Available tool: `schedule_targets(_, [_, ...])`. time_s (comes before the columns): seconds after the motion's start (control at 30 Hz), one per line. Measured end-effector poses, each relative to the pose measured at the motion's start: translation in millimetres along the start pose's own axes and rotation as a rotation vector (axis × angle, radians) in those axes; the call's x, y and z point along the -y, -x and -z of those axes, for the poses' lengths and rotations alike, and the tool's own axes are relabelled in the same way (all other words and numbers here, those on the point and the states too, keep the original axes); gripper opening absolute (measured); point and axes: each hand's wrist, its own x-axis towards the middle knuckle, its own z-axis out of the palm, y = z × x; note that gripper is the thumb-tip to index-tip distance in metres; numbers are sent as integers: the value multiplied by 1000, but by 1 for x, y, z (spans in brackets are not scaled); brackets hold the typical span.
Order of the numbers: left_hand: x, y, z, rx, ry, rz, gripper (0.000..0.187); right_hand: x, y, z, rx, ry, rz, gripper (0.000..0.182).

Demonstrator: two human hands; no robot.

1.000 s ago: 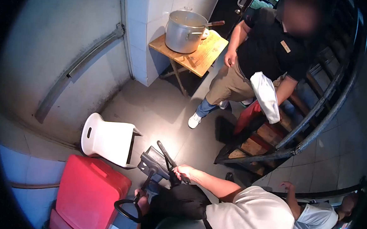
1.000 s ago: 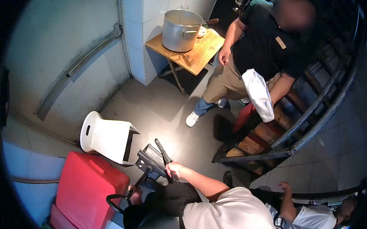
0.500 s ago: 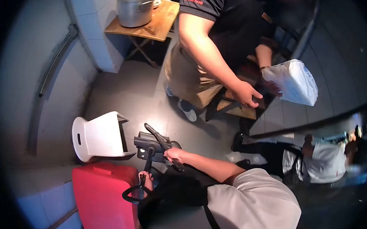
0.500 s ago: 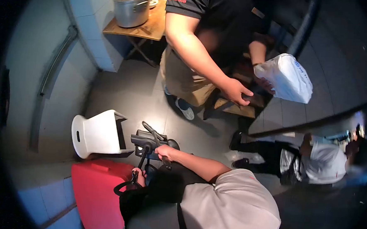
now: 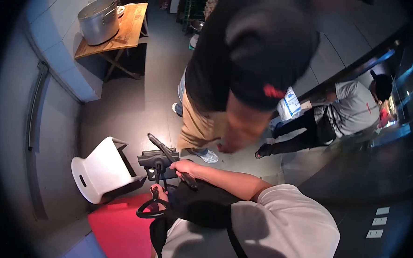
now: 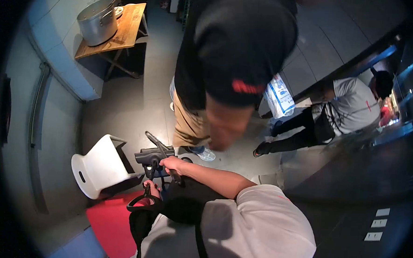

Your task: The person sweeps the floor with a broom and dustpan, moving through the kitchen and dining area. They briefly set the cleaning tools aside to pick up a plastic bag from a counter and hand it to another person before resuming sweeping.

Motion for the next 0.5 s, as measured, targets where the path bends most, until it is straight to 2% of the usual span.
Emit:
schedule_targets(0.17, [10,-10,-2,-30,7,16,18,-28,-10,10,6,57,35,34])
schedule_targets(0.37, [-30,2,-17,-64,-75,-32,23,-39,-14,26,-9,-31,38,31])
schedule_targets(0.4, [-5,-23,-8,-64,-132,-13,25,-40,-14,26,-17,-52,50,29])
schedule_targets(0.47, [-3,-29,-8,-64,-106,-18,26,-43,-7,29,-26,-84,68,26])
schedule_targets(0.5, [-2,-34,-7,2,-380,-201,29,-44,-3,32,-24,-87,57,22])
